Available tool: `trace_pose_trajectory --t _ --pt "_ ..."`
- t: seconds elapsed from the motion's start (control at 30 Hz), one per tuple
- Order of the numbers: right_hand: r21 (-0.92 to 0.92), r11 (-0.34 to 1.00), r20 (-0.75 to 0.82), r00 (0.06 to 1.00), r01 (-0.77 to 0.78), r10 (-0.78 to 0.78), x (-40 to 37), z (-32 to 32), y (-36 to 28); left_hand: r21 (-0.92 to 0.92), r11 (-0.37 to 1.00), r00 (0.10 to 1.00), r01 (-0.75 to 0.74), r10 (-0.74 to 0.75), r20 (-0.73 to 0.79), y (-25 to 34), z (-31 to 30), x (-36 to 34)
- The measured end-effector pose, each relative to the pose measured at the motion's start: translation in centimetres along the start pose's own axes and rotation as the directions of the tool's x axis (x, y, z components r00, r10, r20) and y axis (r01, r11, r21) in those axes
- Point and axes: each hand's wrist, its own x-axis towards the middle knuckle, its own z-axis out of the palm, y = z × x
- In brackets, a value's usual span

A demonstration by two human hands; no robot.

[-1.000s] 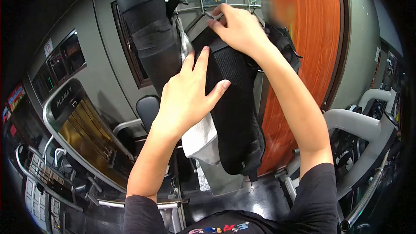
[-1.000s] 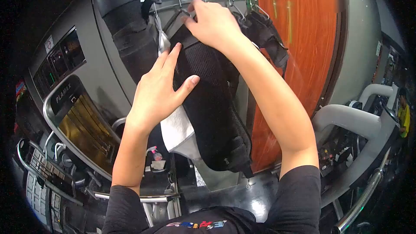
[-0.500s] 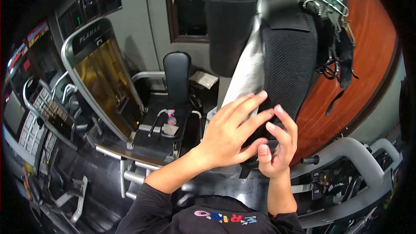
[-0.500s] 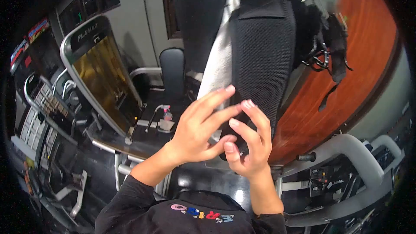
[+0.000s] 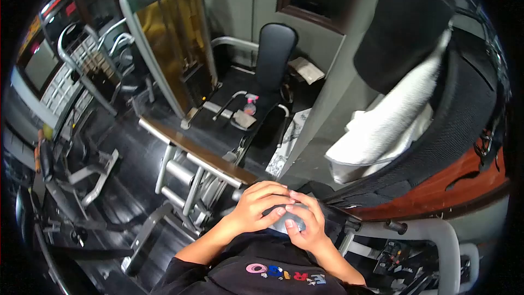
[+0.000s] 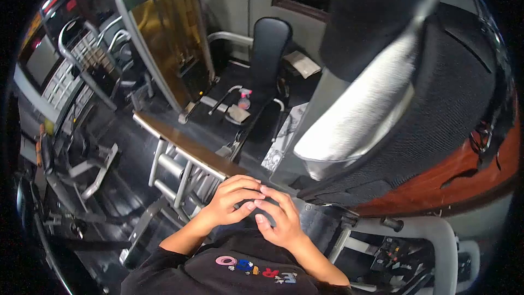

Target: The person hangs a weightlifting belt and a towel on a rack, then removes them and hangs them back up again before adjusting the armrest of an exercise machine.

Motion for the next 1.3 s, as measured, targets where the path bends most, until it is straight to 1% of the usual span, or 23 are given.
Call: trace_pose_trajectory --t 0.07,0.1,0.17,0.27,0.3,0.33,0.37,0.4,0.43,0.5,0.57,0.63,0.67,0.77,0.83,0.9,0.93,0.97,1.07,1.1,1.17,1.27,1.3 --pt "0.065 0.994 0.112 0.991 -0.084 0.076 -0.1 0.4 0.6 0.005 0.997 0.997 0.076 -0.076 -0.018 -0.2 0.3 -1.7" --pt "0.082 0.993 0.13 0.989 -0.087 0.076 -0.2 0.5 0.9 0.0 0.992 0.992 0.124 -0.124 -0.02 -0.3 0.4 -2.5" --pt "0.077 0.991 0.186 0.978 -0.108 0.092 -0.2 0.7 1.3 0.035 0.988 0.988 0.152 -0.151 -0.031 -0.4 0.4 -3.3" --pt "0.118 0.973 0.204 0.963 -0.2 0.174 -0.6 1.6 1.6 0.114 0.982 0.984 0.153 -0.161 0.071 -0.4 -0.5 -4.2" --pt "0.12 0.968 0.208 0.959 -0.219 0.192 -0.7 2.0 1.7 0.126 0.979 0.984 0.159 -0.168 0.063 -0.6 -0.9 -4.5" --pt "0.129 0.967 0.219 0.958 -0.218 0.187 -1.0 2.5 1.8 0.135 0.978 0.981 0.159 -0.172 0.085 -0.6 -1.2 -5.0" --pt "0.12 0.96 0.245 0.944 -0.255 0.22 -1.3 3.0 1.9 0.143 0.977 0.979 0.159 -0.174 0.106 -0.5 -1.7 -5.4" --pt "0.109 0.951 0.271 0.929 -0.29 0.252 -1.3 3.6 2.1 0.139 0.971 0.971 0.195 -0.211 0.114 -0.2 -2.3 -5.8" --pt "0.116 0.951 0.282 0.927 -0.288 0.247 -1.1 4.1 2.0 0.145 0.968 0.97 0.203 -0.219 0.104 -0.2 -3.0 -6.4" --pt "0.1 0.904 0.404 0.847 -0.416 0.346 -0.8 5.1 1.8 0.175 0.927 0.911 0.331 -0.362 0.196 -0.5 -4.2 -8.2" --pt "0.072 0.903 0.447 0.824 -0.423 0.349 -0.6 6.0 1.8 0.17 0.922 0.909 0.349 -0.377 0.18 -1.2 -5.3 -10.1" --pt "0.038 0.875 0.476 0.779 -0.482 0.409 -0.4 7.0 1.7 0.262 0.844 0.796 0.467 -0.531 0.29 -1.3 -6.9 -11.8" --pt "0.042 0.868 0.479 0.772 -0.495 0.418 -0.2 7.6 1.5 0.265 0.841 0.798 0.471 -0.535 0.279 -1.4 -7.4 -12.7" --pt "0.028 0.872 0.479 0.772 -0.489 0.417 0.5 9.8 1.2 0.327 0.809 0.778 0.488 -0.573 0.257 -1.3 -9.6 -14.6" --pt "0.022 0.868 0.495 0.76 -0.495 0.421 1.2 11.2 0.9 0.326 0.777 0.758 0.539 -0.616 0.215 -1.4 -10.9 -15.8" --pt "0.049 0.895 0.464 0.804 -0.443 0.372 2.2 13.0 0.6 0.32 0.743 0.72 0.587 -0.66 0.213 -1.5 -12.4 -16.9" --pt "0.045 0.892 0.448 0.807 -0.449 0.384 2.9 13.7 0.3 0.296 0.75 0.723 0.592 -0.656 0.216 -1.5 -12.9 -17.5" --pt "0.05 0.915 0.419 0.84 -0.4 0.345 3.4 14.6 0.4 0.293 0.741 0.717 0.605 -0.666 0.204 -1.5 -13.2 -18.3" --pt "-0.016 0.961 0.331 0.906 -0.274 0.264 5.6 17.1 0.3 0.148 0.737 0.692 0.66 -0.673 0.262 -0.9 -13.4 -20.7" --pt "-0.038 0.972 0.338 0.912 -0.234 0.233 6.2 17.8 0.6 0.172 0.721 0.664 0.672 -0.689 0.292 -0.9 -13.5 -21.5" --pt "-0.119 0.979 0.327 0.924 -0.166 0.197 7.4 19.5 1.0 0.147 0.67 0.624 0.728 -0.736 0.263 -0.4 -14.0 -22.8" --pt "-0.133 0.982 0.359 0.917 -0.132 0.172 8.7 22.4 2.1 0.139 0.597 0.569 0.79 -0.799 0.196 0.1 -15.4 -24.3" --pt "-0.138 0.98 0.4 0.897 -0.145 0.189 8.8 23.4 2.6 0.159 0.583 0.56 0.797 -0.812 0.164 0.1 -15.9 -24.8"
